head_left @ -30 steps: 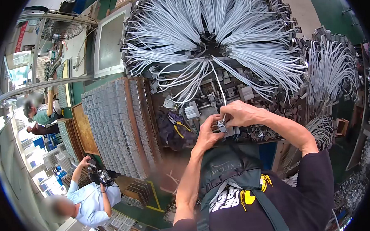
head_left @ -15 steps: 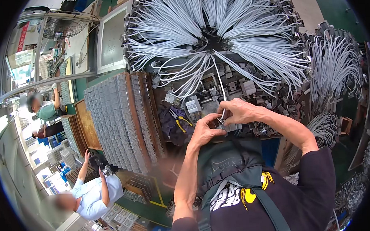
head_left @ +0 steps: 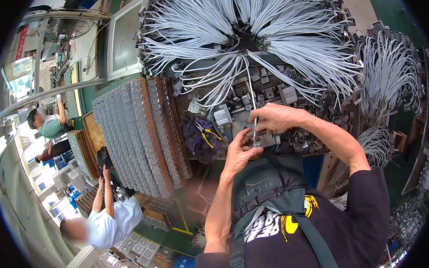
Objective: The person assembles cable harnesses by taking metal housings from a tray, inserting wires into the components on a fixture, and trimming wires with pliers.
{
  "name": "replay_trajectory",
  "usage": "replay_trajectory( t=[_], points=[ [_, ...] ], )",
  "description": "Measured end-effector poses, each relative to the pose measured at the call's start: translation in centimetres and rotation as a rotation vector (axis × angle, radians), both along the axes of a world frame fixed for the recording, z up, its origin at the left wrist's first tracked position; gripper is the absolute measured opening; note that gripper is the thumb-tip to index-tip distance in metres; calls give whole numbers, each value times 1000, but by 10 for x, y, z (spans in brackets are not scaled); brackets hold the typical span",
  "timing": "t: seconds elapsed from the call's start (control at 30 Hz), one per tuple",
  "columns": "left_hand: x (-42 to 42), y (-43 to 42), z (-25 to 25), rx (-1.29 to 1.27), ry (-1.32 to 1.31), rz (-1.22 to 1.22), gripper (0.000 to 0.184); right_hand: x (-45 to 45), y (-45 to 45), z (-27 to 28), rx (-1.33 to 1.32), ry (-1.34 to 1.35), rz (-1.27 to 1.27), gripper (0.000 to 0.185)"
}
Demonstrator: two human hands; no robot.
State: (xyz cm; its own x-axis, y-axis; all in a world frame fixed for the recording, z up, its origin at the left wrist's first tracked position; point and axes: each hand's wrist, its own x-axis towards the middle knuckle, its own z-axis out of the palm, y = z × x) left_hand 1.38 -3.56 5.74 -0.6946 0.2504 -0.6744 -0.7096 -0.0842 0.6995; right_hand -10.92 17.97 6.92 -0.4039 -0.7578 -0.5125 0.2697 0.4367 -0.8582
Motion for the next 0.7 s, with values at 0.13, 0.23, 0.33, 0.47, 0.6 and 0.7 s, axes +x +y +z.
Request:
replay_trajectory(
  t=[0.13, 0.23, 0.33, 0.47, 0.6, 0.7],
  points=[
    [-3, 0, 4, 73, -36, 46, 77, 1, -11, -12, 27, 159, 63, 24],
    [-3, 0, 3, 90, -49, 88, 72, 12, -12, -15, -3, 371, 46, 22],
    [1, 0, -2, 103, -33, 113, 65, 15, -10, -16, -10, 440, 5, 20],
    [5, 3, -11, 144, -12, 145, 49, 17, -5, -12, -12, 240, -78, 17],
    [6, 10, -18, 142, 6, 191, 42, 20, -1, -13, 19, 311, -86, 18],
    [9, 13, -25, 120, 55, 210, 40, 23, 2, -13, 44, 312, -109, 17]
  ],
)
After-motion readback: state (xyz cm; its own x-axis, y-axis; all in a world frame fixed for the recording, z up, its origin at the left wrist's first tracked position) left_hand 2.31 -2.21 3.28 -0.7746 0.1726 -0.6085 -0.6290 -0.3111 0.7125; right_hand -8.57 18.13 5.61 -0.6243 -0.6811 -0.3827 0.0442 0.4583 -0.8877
